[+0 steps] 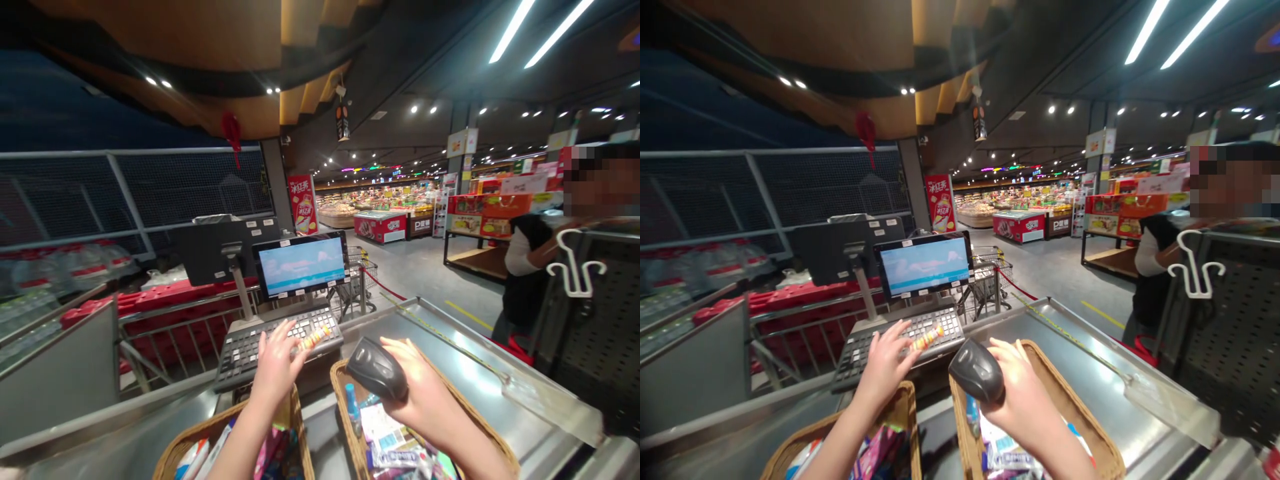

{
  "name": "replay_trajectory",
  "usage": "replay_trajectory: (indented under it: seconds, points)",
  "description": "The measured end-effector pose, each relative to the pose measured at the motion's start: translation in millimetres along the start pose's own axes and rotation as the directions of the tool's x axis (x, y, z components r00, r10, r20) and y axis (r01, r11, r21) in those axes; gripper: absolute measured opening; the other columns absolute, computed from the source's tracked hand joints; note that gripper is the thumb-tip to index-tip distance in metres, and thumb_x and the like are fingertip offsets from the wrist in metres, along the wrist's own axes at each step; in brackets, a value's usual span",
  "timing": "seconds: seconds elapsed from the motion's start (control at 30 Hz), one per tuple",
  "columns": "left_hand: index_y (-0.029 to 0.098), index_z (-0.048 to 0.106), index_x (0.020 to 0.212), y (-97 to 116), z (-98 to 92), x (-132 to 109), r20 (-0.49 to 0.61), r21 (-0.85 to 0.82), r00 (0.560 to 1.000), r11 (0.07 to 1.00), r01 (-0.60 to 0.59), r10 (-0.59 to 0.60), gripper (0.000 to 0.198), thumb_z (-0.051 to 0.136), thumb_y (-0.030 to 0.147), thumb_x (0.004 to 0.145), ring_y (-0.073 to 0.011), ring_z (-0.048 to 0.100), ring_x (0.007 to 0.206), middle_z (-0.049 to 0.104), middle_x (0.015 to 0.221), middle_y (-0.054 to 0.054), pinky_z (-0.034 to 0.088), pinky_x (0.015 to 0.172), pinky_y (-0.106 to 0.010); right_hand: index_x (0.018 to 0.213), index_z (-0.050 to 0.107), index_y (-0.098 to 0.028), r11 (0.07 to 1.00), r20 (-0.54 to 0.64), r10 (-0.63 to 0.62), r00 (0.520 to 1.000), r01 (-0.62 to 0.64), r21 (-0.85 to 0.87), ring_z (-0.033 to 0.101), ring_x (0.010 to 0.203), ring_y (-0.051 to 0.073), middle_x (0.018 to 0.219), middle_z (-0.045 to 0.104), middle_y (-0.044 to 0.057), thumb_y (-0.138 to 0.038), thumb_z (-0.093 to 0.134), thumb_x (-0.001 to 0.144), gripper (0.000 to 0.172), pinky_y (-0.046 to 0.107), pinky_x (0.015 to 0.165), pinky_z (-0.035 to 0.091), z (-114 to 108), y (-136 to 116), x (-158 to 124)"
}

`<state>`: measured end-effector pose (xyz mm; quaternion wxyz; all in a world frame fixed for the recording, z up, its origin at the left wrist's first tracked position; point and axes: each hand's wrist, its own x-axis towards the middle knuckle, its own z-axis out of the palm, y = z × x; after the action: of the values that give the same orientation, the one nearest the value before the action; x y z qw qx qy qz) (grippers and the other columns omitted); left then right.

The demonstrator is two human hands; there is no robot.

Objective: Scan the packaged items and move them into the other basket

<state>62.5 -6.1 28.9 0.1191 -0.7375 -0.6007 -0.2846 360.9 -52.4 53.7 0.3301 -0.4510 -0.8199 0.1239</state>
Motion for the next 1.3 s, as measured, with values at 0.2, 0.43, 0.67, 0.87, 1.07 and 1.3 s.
replay_trajectory:
  seconds: [0.2,0.43,0.67,0.87,1.07,1.3]
  points:
    - [0.022,0.065,0.083,-12.4,-19.7,-9.9,-0.063,0.052,0.998,0.999,0.011,-0.007,0.008,0.062,0.029,0.087,-0.0349,0.044,0.139,0.057,0.142,-0.012,0.024,0.112,-0.071,0.115,0.070,-0.022,1.000,0.045,-0.006,0.999,0.006,0.015,0.050,0.134,0.039,0.125,0.069,0.012,-0.015,0.059,0.062,0.054,0.068,0.116,0.021,7.3,-18.8,9.2]
    - [0.023,0.065,0.084,-25.4,-39.8,-22.7,-0.076,0.097,0.997,0.995,0.035,-0.028,0.007,0.064,0.029,0.086,-0.0341,0.045,0.138,0.057,0.142,-0.012,0.022,0.113,-0.071,0.119,0.069,-0.023,0.998,0.064,-0.058,0.996,0.056,0.035,0.049,0.135,0.038,0.130,0.067,0.013,-0.017,0.059,0.065,0.055,0.067,0.117,0.020,25.2,-35.4,13.4]
    - [0.023,0.064,0.083,-42.4,-49.2,-37.5,-0.104,0.106,0.994,0.993,0.053,-0.042,0.006,0.063,0.028,0.086,-0.0329,0.047,0.137,0.058,0.141,-0.011,0.022,0.113,-0.072,0.119,0.069,-0.022,0.996,0.109,-0.080,0.991,0.074,0.056,0.047,0.136,0.037,0.127,0.068,0.013,-0.013,0.057,0.061,0.059,0.065,0.118,0.017,32.7,-49.3,15.0]
    - [0.023,0.065,0.085,-52.1,-54.8,-48.0,-0.105,0.114,0.993,0.991,0.071,-0.059,0.006,0.064,0.029,0.086,-0.0334,0.047,0.137,0.059,0.140,-0.011,0.021,0.113,-0.072,0.114,0.071,-0.024,0.993,0.119,-0.097,0.988,0.089,0.071,0.050,0.134,0.036,0.121,0.070,0.011,-0.015,0.058,0.066,0.051,0.065,0.118,0.018,39.2,-58.5,14.1]
    - [0.023,0.066,0.085,-62.2,-56.6,-65.0,-0.074,0.112,0.991,0.987,0.117,-0.109,0.008,0.064,0.030,0.087,-0.0335,0.047,0.137,0.059,0.141,-0.011,0.021,0.113,-0.072,0.111,0.071,-0.025,0.992,0.151,-0.114,0.982,0.103,0.077,0.051,0.133,0.035,0.123,0.069,0.010,-0.014,0.058,0.065,0.050,0.066,0.118,0.019,50.0,-64.8,15.4]
    - [0.023,0.066,0.081,-82.5,-60.5,-100.3,-0.007,0.119,0.978,0.971,0.207,-0.207,0.008,0.065,0.030,0.085,-0.0335,0.047,0.136,0.059,0.141,-0.010,0.020,0.113,-0.072,0.110,0.072,-0.024,0.990,0.194,-0.135,0.972,0.124,0.067,0.050,0.133,0.036,0.123,0.070,0.011,-0.014,0.059,0.065,0.049,0.067,0.116,0.021,68.7,-75.6,19.2]
